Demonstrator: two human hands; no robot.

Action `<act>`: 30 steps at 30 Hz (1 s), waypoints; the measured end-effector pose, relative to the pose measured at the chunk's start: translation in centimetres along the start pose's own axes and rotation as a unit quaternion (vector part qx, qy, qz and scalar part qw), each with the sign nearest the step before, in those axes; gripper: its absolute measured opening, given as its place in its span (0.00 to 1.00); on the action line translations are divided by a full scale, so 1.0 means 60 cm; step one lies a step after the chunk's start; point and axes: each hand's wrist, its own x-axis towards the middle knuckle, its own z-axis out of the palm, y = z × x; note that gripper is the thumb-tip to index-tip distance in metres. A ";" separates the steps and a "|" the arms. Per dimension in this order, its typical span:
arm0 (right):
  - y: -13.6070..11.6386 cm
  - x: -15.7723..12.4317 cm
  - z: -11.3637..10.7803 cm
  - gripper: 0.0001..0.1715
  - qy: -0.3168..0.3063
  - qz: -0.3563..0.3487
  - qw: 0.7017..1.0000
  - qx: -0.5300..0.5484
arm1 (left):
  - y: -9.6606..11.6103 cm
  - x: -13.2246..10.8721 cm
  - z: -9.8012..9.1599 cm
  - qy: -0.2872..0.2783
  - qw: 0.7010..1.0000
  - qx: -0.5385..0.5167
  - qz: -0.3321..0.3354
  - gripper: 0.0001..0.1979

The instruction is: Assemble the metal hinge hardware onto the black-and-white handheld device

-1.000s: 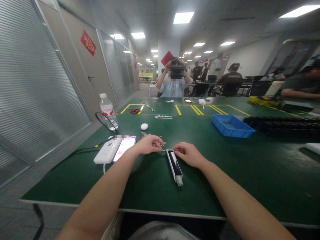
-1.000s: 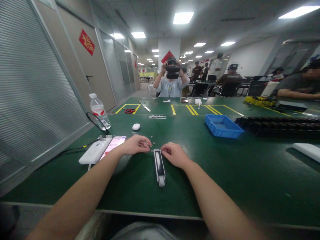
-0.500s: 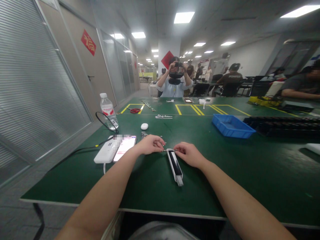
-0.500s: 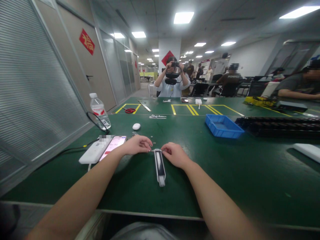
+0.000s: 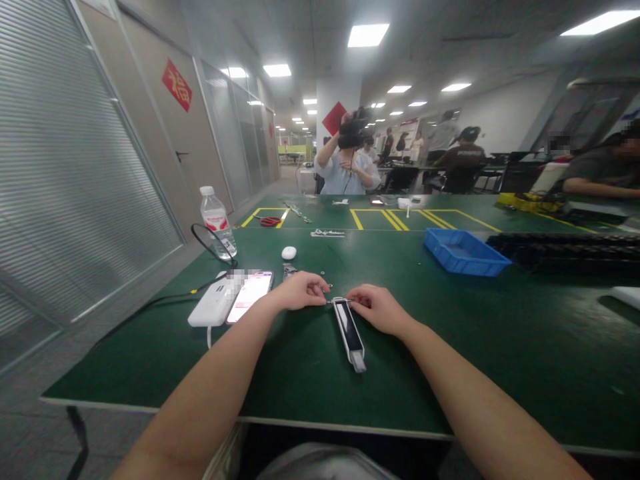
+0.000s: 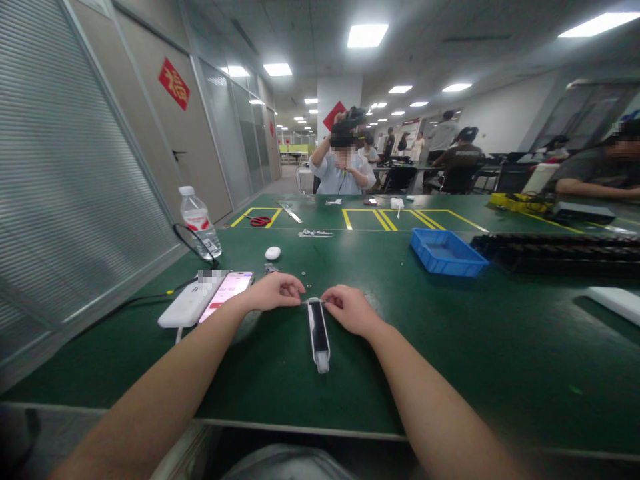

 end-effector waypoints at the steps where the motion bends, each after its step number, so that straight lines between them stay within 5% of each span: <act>1: -0.001 0.000 0.000 0.10 -0.002 0.002 1.000 -0.002 | 0.001 -0.001 -0.001 0.001 1.000 0.011 0.000 0.15; 8: -0.001 -0.001 -0.002 0.10 -0.003 0.003 1.000 0.000 | 0.001 -0.002 -0.003 0.015 0.998 0.066 -0.012 0.17; 30: 0.003 0.000 0.001 0.09 0.006 -0.004 1.000 0.000 | -0.008 0.004 0.004 0.001 1.000 -0.005 -0.003 0.16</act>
